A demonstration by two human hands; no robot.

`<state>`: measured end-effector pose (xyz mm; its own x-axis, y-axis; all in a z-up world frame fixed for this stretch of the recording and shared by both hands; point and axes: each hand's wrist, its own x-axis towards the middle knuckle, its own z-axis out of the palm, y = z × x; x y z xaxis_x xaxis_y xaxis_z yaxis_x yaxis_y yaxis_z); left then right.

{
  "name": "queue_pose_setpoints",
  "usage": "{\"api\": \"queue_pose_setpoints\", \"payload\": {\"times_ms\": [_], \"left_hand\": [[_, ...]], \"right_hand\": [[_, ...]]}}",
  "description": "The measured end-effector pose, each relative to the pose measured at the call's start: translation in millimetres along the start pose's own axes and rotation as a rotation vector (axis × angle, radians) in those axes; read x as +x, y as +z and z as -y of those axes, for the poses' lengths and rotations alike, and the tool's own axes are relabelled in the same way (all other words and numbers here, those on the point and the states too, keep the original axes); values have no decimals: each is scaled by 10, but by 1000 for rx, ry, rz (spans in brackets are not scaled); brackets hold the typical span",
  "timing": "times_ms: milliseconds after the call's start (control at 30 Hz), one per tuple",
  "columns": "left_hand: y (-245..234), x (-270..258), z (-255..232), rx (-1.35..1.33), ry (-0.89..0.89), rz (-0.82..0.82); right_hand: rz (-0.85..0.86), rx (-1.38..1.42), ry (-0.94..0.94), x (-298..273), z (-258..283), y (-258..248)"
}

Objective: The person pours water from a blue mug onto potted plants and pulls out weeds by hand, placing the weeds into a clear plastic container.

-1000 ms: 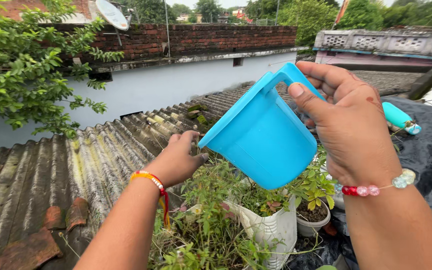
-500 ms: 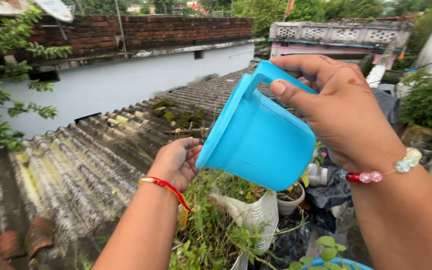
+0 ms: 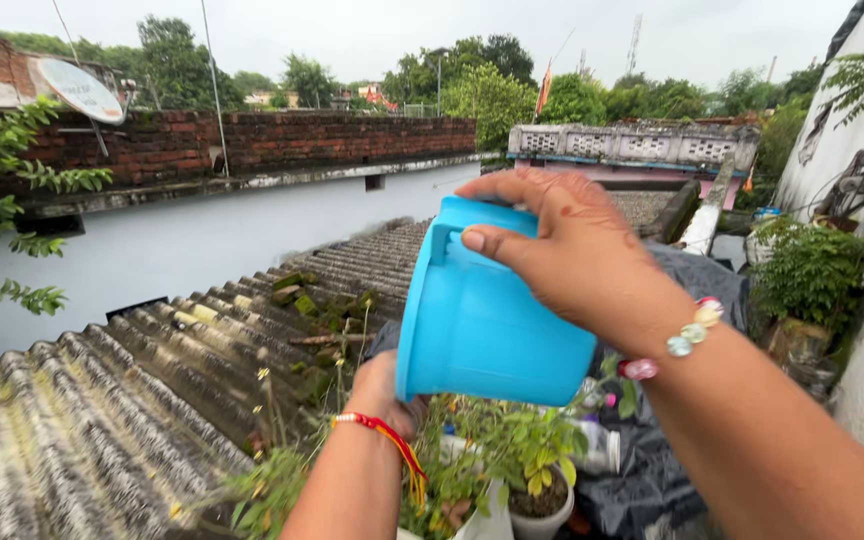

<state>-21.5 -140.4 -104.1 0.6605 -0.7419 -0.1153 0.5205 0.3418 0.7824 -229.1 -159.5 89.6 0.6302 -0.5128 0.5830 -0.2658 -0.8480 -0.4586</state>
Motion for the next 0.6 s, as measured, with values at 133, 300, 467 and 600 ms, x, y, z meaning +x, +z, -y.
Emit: {"api": "queue_pose_setpoints", "payload": {"times_ms": [133, 300, 467, 600], "left_hand": [[19, 206, 100, -16, -41, -33], [37, 334, 100, -30, -97, -54], [-57, 542, 152, -58, -172, -54], [-281, 750, 229, -93, -292, -71]], "right_hand": [[14, -80, -135, 126, -123, 86], [29, -56, -356, 237, -226, 154], [54, -64, -378, 340, -226, 216], [13, 0, -340, 414, -365, 316]]}}
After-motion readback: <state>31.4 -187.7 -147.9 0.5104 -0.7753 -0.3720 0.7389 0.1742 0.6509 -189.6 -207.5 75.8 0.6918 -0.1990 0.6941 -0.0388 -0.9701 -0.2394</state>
